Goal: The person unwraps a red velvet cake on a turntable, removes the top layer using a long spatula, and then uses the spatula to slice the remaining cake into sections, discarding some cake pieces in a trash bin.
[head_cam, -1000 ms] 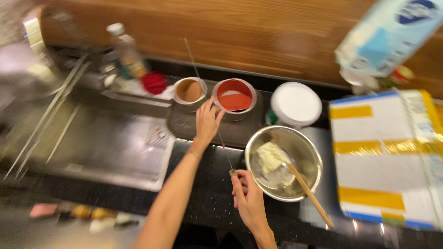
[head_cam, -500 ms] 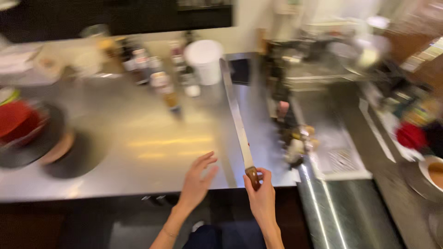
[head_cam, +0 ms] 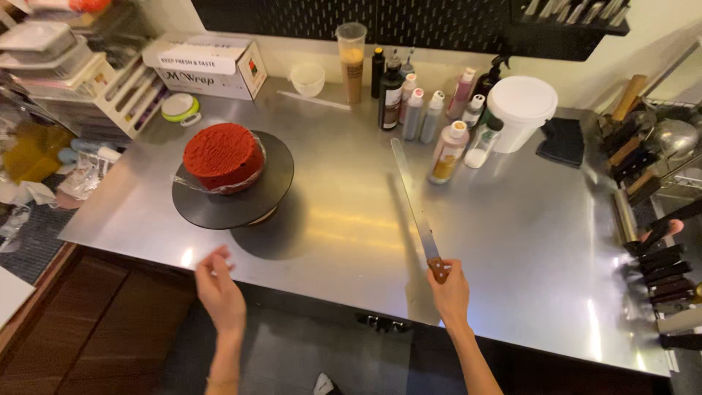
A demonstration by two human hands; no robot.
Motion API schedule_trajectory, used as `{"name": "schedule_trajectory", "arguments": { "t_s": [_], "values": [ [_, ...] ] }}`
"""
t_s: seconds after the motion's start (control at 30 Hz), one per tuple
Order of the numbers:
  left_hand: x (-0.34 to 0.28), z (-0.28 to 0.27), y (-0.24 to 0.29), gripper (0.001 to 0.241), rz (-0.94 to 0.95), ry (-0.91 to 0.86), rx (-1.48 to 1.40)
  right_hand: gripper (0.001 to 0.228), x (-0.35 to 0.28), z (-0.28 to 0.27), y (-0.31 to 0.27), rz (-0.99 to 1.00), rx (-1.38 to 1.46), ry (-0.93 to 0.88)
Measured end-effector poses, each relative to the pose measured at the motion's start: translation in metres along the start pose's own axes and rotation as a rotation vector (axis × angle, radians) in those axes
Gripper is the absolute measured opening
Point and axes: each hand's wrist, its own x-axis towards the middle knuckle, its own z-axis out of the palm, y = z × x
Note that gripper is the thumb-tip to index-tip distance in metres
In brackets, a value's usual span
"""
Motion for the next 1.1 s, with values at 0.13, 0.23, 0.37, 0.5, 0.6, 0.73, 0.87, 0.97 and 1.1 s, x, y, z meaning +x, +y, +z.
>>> {"name": "schedule_trajectory", "arguments": {
  "t_s": [0.13, 0.23, 0.37, 0.5, 0.6, 0.73, 0.87, 0.97, 1.1],
  "values": [
    [0.091, -0.013, -0.037, 0.031, -0.075, 0.06, -0.092, 0.038, 0.015, 0.034, -0.01, -0.111, -0.12, 0.04],
    [0.14, -0.004, -0.062, 0.037, -0.155, 0.064, -0.104, 0.036, 0.036, 0.055, -0.007, -0.147, -0.188, 0.039],
    [0.172, 0.005, -0.097, 0.045, -0.156, 0.073, 0.013, 0.039, 0.059, 0.082, 0.007, -0.227, -0.158, 0.079],
    [0.194, 0.012, -0.125, 0.057, -0.301, 0.054, -0.072, 0.041, 0.07, 0.095, 0.02, -0.285, -0.13, 0.082],
    [0.217, 0.012, -0.138, 0.068, -0.487, -0.068, -0.024, 0.044, 0.062, 0.091, 0.016, -0.271, -0.202, 0.094],
    [0.237, 0.01, -0.154, 0.08, -0.612, -0.112, -0.133, 0.047, 0.068, 0.085, -0.031, -0.292, -0.448, 0.217],
    [0.254, 0.01, -0.162, 0.079, -0.711, -0.215, -0.177, 0.029, 0.111, 0.15, -0.146, -0.221, 0.376, -0.209],
    [0.26, 0.009, -0.165, 0.071, -0.695, -0.302, -0.179, 0.031, 0.158, 0.234, -0.247, -0.238, 0.599, -0.561],
    [0.26, -0.007, -0.166, 0.063, -0.626, -0.377, 0.184, 0.034, 0.219, 0.334, -0.339, -0.229, 0.567, -0.787]
  ]
}}
